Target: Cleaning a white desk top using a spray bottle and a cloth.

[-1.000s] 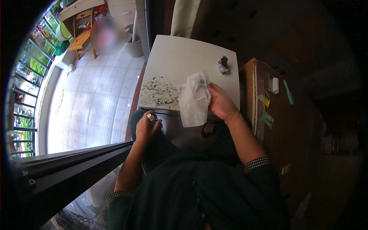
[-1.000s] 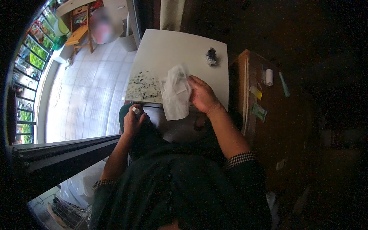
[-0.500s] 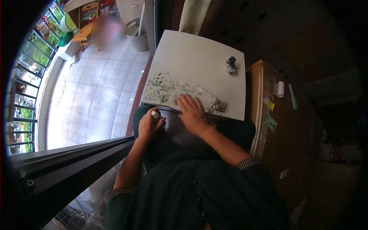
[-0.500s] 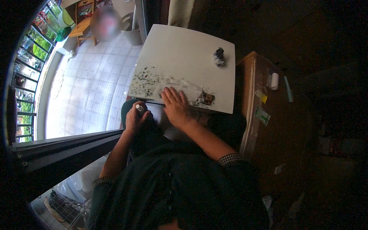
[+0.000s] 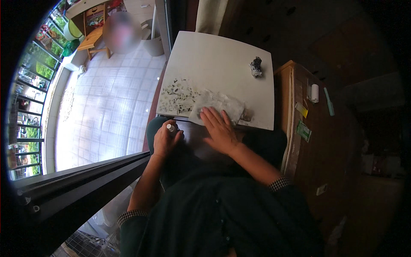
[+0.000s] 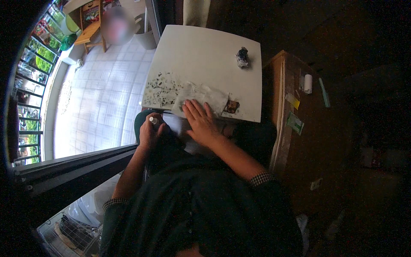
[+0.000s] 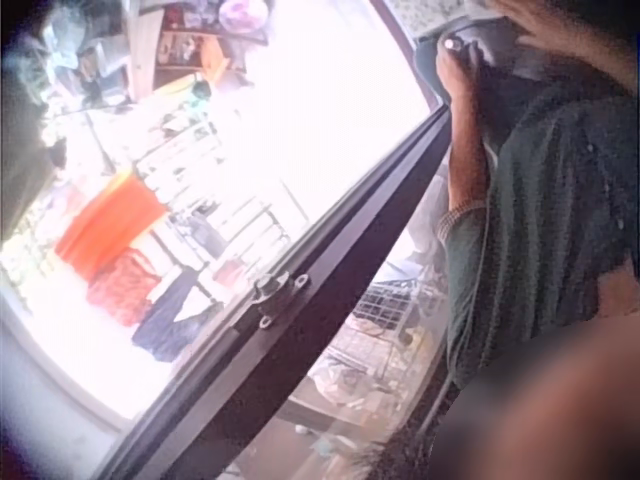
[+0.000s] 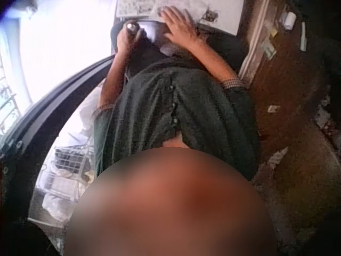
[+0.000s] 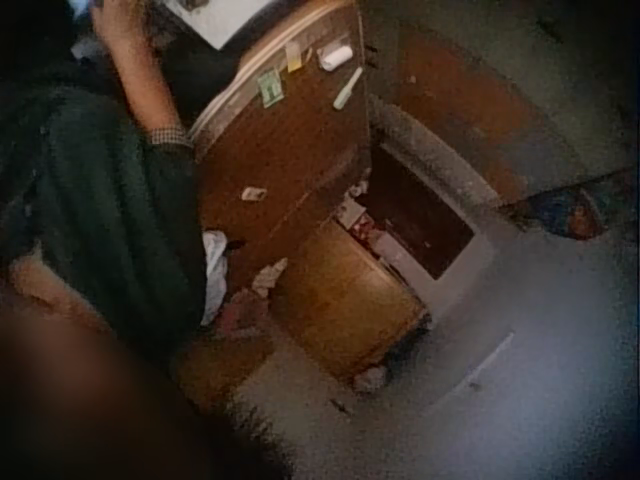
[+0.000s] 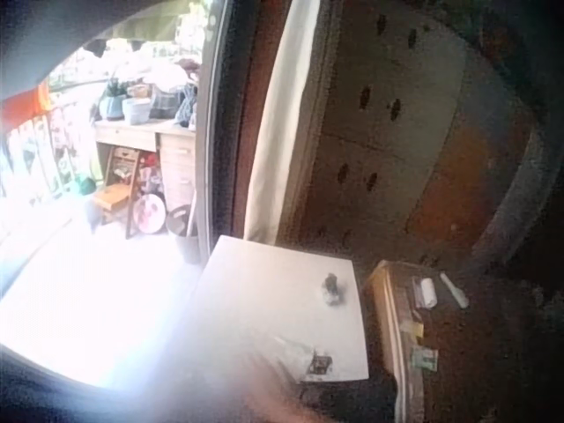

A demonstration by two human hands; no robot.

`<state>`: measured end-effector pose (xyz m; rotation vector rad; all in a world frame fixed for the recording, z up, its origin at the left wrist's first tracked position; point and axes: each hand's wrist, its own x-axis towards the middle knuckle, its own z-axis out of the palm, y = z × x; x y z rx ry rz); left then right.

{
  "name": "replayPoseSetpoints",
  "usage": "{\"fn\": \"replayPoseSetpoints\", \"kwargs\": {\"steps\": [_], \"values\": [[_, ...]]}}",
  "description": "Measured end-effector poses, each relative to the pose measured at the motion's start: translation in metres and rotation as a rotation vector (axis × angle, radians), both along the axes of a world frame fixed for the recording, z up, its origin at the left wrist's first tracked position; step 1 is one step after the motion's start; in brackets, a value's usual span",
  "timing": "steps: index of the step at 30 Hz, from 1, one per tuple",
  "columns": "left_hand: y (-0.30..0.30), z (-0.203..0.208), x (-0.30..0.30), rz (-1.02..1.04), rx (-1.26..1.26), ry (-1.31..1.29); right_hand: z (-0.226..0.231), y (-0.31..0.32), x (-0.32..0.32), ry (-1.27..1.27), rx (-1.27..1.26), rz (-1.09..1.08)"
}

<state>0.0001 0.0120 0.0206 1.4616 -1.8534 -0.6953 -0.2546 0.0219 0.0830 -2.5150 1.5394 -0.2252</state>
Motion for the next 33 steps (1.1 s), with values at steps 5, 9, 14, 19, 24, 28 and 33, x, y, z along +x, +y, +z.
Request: {"fn": "replayPoseSetpoints", "kwargs": {"steps": [5,9,14,19,24,28,33], "values": [[-0.007,0.003,-0.004,-0.038,-0.012,0.018,0.004,-0.026,0.002,-0.002,0.01,0.022],[-0.006,-0.001,-0.007,-0.03,-0.006,0.02,0.0,-0.046,0.01,-0.033,-0.027,0.008],[-0.001,-0.006,0.002,-0.005,0.021,0.014,0.004,-0.003,0.004,-0.007,0.013,0.017],[-0.005,0.0,-0.003,-0.053,-0.039,0.02,0.007,-0.022,0.006,0.003,-0.035,-0.003],[-0.004,-0.005,-0.005,-0.015,0.016,0.0,0.001,-0.039,0.011,0.009,-0.05,-0.004],[0.001,-0.006,0.004,-0.01,-0.002,0.015,0.004,-0.001,0.0,0.042,0.008,0.058],[-0.004,0.003,-0.002,-0.051,-0.015,0.02,0.006,-0.018,0.0,0.017,-0.008,0.072]]}}
